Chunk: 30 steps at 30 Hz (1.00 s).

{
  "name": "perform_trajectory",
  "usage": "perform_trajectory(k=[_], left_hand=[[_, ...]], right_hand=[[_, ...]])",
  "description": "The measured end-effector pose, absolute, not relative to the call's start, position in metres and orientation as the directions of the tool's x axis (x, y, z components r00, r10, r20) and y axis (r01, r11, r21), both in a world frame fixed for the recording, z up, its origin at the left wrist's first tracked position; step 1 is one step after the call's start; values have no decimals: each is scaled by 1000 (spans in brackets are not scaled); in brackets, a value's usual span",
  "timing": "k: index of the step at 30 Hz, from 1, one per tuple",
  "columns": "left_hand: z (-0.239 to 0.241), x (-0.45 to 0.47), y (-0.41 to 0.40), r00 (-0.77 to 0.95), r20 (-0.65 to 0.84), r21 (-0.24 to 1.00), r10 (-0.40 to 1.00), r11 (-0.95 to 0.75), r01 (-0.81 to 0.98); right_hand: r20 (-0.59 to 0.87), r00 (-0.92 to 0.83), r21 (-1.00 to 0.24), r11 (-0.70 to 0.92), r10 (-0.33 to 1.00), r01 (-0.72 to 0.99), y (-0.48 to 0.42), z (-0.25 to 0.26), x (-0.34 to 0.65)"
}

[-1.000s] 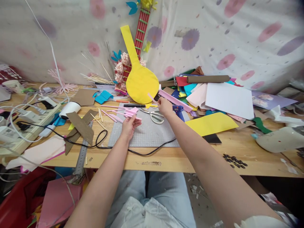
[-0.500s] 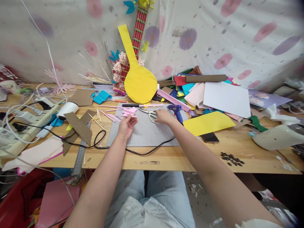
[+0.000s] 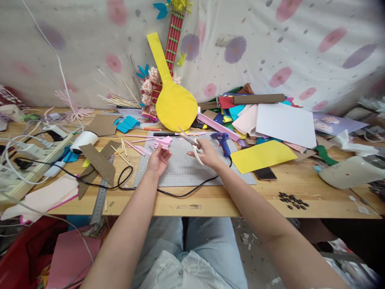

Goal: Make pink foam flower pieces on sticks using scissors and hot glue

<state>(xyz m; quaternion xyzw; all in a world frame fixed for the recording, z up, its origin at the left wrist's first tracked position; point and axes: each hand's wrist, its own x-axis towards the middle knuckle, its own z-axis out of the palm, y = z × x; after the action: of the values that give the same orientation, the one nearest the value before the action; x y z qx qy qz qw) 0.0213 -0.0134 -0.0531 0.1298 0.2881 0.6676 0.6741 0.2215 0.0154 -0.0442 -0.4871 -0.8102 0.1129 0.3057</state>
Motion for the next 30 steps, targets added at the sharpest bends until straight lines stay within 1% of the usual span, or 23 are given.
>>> perform_trajectory(k=[2, 4, 6, 9, 15, 23, 30], left_hand=[[-54, 22, -13, -41, -210, 579, 977, 90, -810], [-55, 22, -14, -24, -212, 603, 977, 111, -790], [-55, 23, -14, -8, -209, 630, 978, 129, -766], [-55, 25, -14, 6, -192, 663, 981, 134, -737], [-58, 27, -12, -21, -204, 682, 979, 127, -720], [-60, 27, -11, -32, -214, 685, 976, 126, -718], [-61, 27, -10, -52, -222, 697, 974, 121, -707]], right_hand=[[480, -353, -421, 564, 803, 710, 9, -50, 212], [525, -412, -357, 632, 745, 688, 4, -56, 203], [536, -477, -293, 683, 697, 669, 1, -60, 198], [513, -518, -239, 693, 684, 680, -2, -62, 197], [433, -490, -200, 610, 757, 767, -5, -62, 202], [380, -506, -186, 600, 774, 778, -7, -59, 203], [400, -496, -186, 598, 771, 779, -7, -61, 205]])
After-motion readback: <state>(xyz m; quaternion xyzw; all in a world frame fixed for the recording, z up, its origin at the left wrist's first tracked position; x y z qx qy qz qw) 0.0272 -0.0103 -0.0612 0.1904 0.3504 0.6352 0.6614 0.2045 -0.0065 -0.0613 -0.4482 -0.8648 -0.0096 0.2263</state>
